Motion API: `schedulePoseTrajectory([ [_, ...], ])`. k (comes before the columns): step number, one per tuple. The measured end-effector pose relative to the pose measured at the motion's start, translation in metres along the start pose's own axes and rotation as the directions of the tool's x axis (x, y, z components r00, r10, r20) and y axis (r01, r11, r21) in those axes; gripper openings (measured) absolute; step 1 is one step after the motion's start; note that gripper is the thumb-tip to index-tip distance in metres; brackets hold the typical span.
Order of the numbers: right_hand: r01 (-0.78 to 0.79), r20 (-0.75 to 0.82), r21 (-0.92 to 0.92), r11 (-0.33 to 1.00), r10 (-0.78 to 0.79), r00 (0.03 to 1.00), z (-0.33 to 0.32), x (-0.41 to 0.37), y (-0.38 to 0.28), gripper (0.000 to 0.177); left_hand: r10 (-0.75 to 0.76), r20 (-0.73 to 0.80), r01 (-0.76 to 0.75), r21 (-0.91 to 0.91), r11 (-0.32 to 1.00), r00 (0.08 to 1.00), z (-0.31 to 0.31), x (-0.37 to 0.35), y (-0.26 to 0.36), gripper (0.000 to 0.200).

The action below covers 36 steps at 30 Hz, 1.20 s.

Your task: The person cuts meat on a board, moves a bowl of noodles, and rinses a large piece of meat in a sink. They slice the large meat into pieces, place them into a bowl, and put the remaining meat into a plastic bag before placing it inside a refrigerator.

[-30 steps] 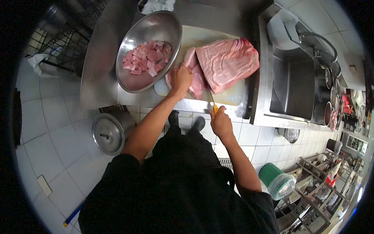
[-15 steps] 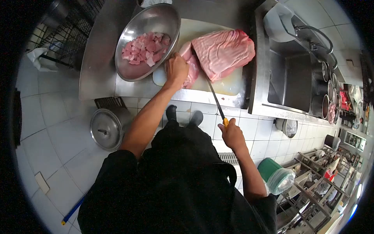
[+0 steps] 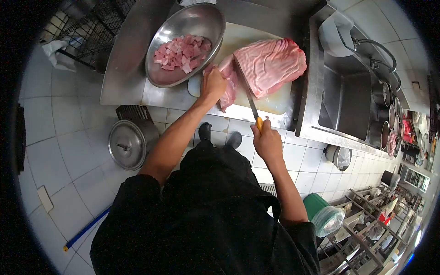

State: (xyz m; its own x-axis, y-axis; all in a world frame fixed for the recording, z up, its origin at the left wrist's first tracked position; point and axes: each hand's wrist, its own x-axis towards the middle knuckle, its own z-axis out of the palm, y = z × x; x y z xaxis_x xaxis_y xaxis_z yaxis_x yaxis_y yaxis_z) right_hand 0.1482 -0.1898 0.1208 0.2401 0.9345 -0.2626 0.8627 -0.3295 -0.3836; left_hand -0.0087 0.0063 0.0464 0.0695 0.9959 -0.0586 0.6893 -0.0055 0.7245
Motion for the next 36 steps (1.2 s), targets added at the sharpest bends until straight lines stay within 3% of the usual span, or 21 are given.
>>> schedulePoseTrajectory([
  [6,-0.121,0.046,-0.032,0.992,0.122,0.991,0.023,0.052,-0.033,0.042,-0.032,0.079,0.033,-0.002,0.999,0.996,-0.011,-0.004,0.009,0.025],
  [8,-0.036,-0.013,-0.002,0.999,0.036,0.999,0.047,0.092,-0.033,0.042,-0.039,0.110,0.039,0.000,0.999,0.993,-0.012,-0.005,0.013,0.024],
  [12,0.014,-0.094,0.049,0.999,-0.009,0.995,0.070,0.107,-0.024,0.042,-0.073,0.001,0.072,-0.106,0.992,0.997,-0.016,-0.017,0.012,0.031],
  [14,-0.014,-0.001,0.031,0.999,0.014,1.000,0.056,0.077,-0.016,0.043,-0.077,-0.007,0.076,-0.128,0.989,0.997,-0.016,-0.016,0.010,0.036],
  [16,-0.036,0.089,0.001,0.999,0.035,0.995,0.028,0.026,-0.007,0.042,0.065,-0.215,-0.091,-0.113,0.989,0.975,-0.001,-0.016,0.004,0.037],
  [17,0.004,0.048,0.062,0.998,-0.007,0.999,0.013,0.001,-0.003,0.038,0.130,-0.319,-0.166,-0.090,0.982,0.939,0.005,-0.015,0.002,0.038],
  [20,-0.075,0.053,0.091,0.993,0.071,0.996,-0.054,-0.055,-0.024,0.028,0.260,-0.405,-0.265,0.044,0.963,0.877,-0.014,-0.037,0.028,0.038],
  [23,0.022,-0.016,0.077,0.997,-0.021,1.000,-0.087,-0.054,-0.036,0.023,0.337,-0.395,-0.422,-0.152,0.894,0.855,0.005,-0.032,0.030,0.033],
  [28,0.154,-0.010,-0.047,0.987,-0.155,0.988,-0.087,0.006,-0.054,0.025,0.193,-0.342,-0.273,-0.205,0.940,0.920,0.043,0.016,0.037,0.018],
  [31,0.118,0.068,-0.129,0.985,-0.110,0.992,-0.083,0.029,-0.059,0.026,0.082,-0.339,-0.174,-0.252,0.952,0.937,0.054,0.030,0.039,0.015],
  [36,0.019,0.156,-0.313,0.949,0.032,0.987,-0.084,0.041,-0.084,0.023,-0.149,-0.132,0.062,-0.511,0.858,0.980,0.052,0.040,0.035,0.023],
])
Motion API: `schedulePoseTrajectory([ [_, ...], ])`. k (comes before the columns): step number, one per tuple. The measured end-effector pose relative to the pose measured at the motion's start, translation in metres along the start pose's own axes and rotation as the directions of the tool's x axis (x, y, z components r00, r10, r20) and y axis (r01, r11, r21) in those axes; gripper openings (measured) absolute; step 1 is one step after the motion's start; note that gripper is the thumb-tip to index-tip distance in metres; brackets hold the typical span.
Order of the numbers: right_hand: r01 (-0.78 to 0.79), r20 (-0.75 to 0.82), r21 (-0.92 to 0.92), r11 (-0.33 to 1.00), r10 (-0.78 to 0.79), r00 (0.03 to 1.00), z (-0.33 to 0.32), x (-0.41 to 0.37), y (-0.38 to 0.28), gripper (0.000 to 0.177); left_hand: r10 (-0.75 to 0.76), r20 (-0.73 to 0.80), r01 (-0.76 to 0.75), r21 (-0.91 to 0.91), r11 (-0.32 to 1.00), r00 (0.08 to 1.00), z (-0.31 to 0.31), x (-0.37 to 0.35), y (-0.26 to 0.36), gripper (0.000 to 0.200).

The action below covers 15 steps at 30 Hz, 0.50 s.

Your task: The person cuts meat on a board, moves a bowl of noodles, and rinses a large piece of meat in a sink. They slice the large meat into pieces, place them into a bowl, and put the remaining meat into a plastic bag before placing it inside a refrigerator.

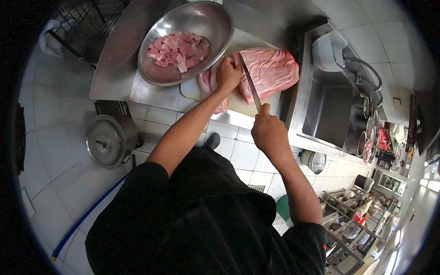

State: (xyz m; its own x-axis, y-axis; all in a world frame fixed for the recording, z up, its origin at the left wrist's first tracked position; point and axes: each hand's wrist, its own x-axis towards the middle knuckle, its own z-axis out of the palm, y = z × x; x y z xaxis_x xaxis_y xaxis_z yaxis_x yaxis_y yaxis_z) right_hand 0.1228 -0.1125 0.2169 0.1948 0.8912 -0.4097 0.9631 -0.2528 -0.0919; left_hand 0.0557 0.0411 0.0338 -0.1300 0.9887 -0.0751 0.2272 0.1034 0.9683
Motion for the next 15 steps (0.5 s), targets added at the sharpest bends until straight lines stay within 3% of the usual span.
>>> schedulePoseTrajectory([
  [3,-0.012,0.034,-0.045,0.999,0.014,0.999,-0.005,0.009,-0.011,0.021,-0.063,0.077,0.063,0.002,0.998,0.995,-0.003,0.008,-0.008,0.027],
  [7,0.094,0.026,-0.073,0.993,-0.093,0.995,0.023,0.048,0.007,0.019,-0.020,0.034,0.018,0.052,0.998,0.999,0.011,0.015,-0.027,0.022],
  [10,0.029,0.027,-0.020,0.999,-0.028,0.999,0.017,0.073,-0.012,0.019,0.002,-0.029,0.000,0.057,0.998,1.000,0.019,0.020,-0.033,0.021],
  [11,0.022,0.037,0.027,0.999,-0.022,0.999,0.020,0.084,-0.012,0.021,-0.057,-0.005,0.057,0.013,0.998,0.998,0.021,0.020,-0.034,0.020],
  [15,0.084,0.003,0.009,0.996,-0.084,0.996,0.030,0.122,-0.011,0.025,-0.064,-0.037,0.068,0.103,0.992,0.997,0.026,0.024,-0.037,0.019],
])
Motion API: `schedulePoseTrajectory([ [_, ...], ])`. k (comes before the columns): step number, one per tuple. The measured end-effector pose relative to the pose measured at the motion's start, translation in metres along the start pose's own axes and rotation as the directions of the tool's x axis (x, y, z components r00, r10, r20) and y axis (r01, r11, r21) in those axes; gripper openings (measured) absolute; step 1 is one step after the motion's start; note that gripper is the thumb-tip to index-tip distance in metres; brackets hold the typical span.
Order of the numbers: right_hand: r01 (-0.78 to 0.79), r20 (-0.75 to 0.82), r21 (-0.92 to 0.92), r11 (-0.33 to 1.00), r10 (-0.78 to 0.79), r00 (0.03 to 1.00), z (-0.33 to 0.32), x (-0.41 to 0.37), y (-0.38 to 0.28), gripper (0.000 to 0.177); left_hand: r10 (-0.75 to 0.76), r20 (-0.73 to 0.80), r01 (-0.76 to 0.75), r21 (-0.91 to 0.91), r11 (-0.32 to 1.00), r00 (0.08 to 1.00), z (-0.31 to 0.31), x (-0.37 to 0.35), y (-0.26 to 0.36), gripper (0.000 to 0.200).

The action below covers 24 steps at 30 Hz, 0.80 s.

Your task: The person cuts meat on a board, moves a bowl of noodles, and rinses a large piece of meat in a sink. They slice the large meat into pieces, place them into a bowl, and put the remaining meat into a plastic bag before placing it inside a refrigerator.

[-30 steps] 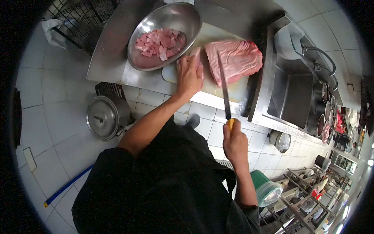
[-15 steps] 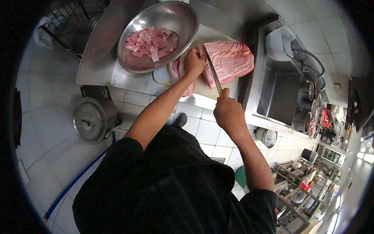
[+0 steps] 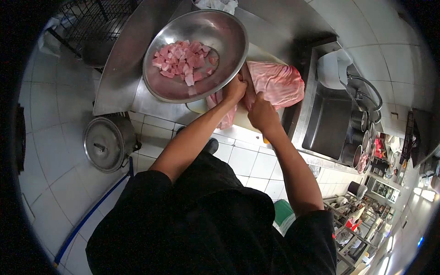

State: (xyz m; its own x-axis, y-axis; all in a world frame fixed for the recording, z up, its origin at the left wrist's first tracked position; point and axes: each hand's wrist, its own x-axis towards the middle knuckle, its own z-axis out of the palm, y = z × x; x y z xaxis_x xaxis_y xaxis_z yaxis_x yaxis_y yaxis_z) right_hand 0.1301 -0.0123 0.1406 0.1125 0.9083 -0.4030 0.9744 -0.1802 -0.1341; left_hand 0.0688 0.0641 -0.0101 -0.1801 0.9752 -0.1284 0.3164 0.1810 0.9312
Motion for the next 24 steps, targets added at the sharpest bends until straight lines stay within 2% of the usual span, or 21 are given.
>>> schedulePoseTrajectory([
  [3,0.038,0.005,0.043,0.998,-0.038,0.999,-0.007,0.012,0.000,0.026,0.056,-0.021,-0.058,-0.111,0.992,0.998,-0.004,0.002,0.001,0.019],
  [4,0.045,0.033,-0.008,0.999,-0.045,0.998,-0.006,0.006,0.004,0.027,0.075,0.005,-0.075,-0.091,0.993,0.997,-0.005,-0.001,0.003,0.019],
  [7,-0.021,0.081,-0.028,0.999,0.023,0.996,-0.015,-0.047,0.007,0.026,0.103,0.048,-0.102,-0.035,0.994,0.993,-0.012,-0.006,0.004,0.020],
  [10,-0.175,0.121,-0.004,0.984,0.175,0.977,-0.016,-0.096,0.000,0.026,0.148,-0.038,-0.150,-0.050,0.987,0.988,-0.006,-0.007,0.000,0.020],
  [11,-0.124,0.094,-0.021,0.992,0.125,0.988,-0.007,-0.091,0.006,0.025,0.170,-0.069,-0.173,-0.051,0.984,0.983,-0.001,-0.008,-0.005,0.020],
  [13,-0.001,0.032,-0.060,0.998,0.003,0.999,0.011,-0.060,0.017,0.025,0.157,0.003,-0.157,0.021,0.987,0.988,0.001,0.001,-0.008,0.023],
  [14,-0.043,0.009,0.006,0.999,0.043,0.999,0.012,-0.038,0.012,0.030,0.159,0.017,-0.160,0.052,0.986,0.987,0.002,0.003,-0.009,0.024],
  [16,0.004,-0.041,0.000,1.000,-0.004,0.999,0.013,0.012,0.014,0.038,0.187,0.010,-0.187,0.105,0.977,0.982,0.015,0.016,-0.020,0.027],
  [18,0.070,0.102,-0.032,0.997,-0.067,0.993,0.016,0.038,0.015,0.036,0.166,0.026,-0.167,0.048,0.985,0.986,0.007,0.001,-0.015,0.029],
  [19,0.028,0.072,-0.015,0.999,-0.027,0.997,0.010,0.037,0.014,0.034,0.145,0.023,-0.144,-0.042,0.989,0.989,-0.002,0.004,0.000,0.029],
  [20,-0.013,0.043,0.005,1.000,0.013,0.999,0.004,0.036,0.012,0.033,0.392,-0.297,-0.419,-0.031,0.907,0.871,0.003,0.010,0.000,0.032],
  [21,0.044,-0.022,-0.022,0.999,-0.045,0.999,-0.002,0.016,0.010,0.032,0.275,-0.138,-0.279,-0.012,0.960,0.952,0.004,0.006,-0.005,0.032],
  [22,0.207,0.003,-0.111,0.972,-0.208,0.978,0.020,0.012,0.044,0.033,0.145,0.028,-0.147,0.054,0.988,0.989,0.004,0.001,-0.009,0.032],
  [23,0.111,0.041,-0.088,0.990,-0.108,0.993,0.021,-0.015,0.048,0.033,0.055,0.117,-0.061,0.048,0.997,0.992,-0.008,-0.001,0.002,0.032],
  [24,0.024,0.067,-0.076,0.997,-0.019,0.998,0.019,-0.044,0.047,0.034,0.098,0.081,-0.101,0.039,0.994,0.992,-0.009,0.003,0.001,0.031],
])
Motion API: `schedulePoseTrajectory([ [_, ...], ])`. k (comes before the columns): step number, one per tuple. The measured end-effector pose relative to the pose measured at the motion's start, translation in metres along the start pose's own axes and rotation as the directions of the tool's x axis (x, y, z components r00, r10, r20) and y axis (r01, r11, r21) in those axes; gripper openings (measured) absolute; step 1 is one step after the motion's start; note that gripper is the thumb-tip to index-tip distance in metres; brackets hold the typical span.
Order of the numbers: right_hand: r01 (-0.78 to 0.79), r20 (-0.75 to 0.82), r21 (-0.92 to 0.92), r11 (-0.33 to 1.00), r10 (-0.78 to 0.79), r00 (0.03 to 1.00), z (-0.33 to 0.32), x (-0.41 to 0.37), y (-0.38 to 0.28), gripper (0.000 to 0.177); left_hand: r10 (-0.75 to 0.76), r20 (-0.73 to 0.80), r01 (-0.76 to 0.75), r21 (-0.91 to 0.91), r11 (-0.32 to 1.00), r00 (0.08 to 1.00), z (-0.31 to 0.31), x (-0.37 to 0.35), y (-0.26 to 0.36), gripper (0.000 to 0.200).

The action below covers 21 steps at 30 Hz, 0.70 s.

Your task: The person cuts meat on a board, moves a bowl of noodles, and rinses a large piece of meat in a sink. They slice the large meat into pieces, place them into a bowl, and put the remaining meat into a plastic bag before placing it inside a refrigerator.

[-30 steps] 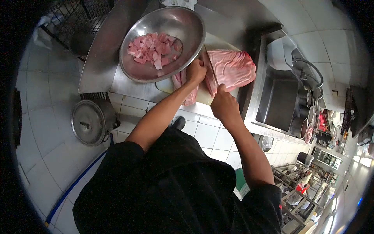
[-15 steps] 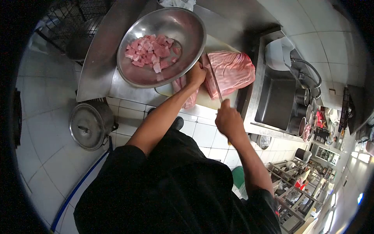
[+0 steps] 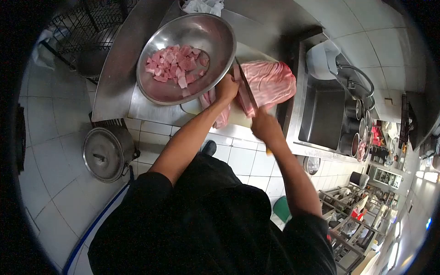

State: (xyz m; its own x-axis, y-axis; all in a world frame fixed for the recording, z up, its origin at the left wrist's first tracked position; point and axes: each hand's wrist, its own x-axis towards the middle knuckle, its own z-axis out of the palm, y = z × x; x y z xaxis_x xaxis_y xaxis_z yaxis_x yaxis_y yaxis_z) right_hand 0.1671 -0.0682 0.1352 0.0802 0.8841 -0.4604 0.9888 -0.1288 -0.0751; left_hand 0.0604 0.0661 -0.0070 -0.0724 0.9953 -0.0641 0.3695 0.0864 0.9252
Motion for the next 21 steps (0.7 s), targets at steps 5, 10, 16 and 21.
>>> schedulePoseTrajectory([
  [5,-0.167,0.003,0.129,0.977,0.168,0.986,-0.006,-0.046,-0.017,0.028,0.068,-0.050,-0.065,0.060,0.996,0.996,0.014,-0.002,-0.012,0.029],
  [10,-0.017,-0.122,0.149,0.989,0.035,0.992,0.002,0.034,0.000,0.033,-0.001,-0.003,0.001,0.114,0.993,1.000,0.016,0.010,-0.009,0.029],
  [16,-0.087,-0.093,0.189,0.978,0.106,0.990,-0.011,0.020,-0.006,0.033,-0.016,0.129,0.016,-0.004,1.000,0.991,-0.010,0.005,0.011,0.028],
  [21,-0.182,0.024,0.178,0.967,0.181,0.983,-0.016,-0.027,-0.008,0.031,-0.044,0.177,0.040,0.025,0.999,0.983,-0.015,-0.001,0.015,0.030],
])
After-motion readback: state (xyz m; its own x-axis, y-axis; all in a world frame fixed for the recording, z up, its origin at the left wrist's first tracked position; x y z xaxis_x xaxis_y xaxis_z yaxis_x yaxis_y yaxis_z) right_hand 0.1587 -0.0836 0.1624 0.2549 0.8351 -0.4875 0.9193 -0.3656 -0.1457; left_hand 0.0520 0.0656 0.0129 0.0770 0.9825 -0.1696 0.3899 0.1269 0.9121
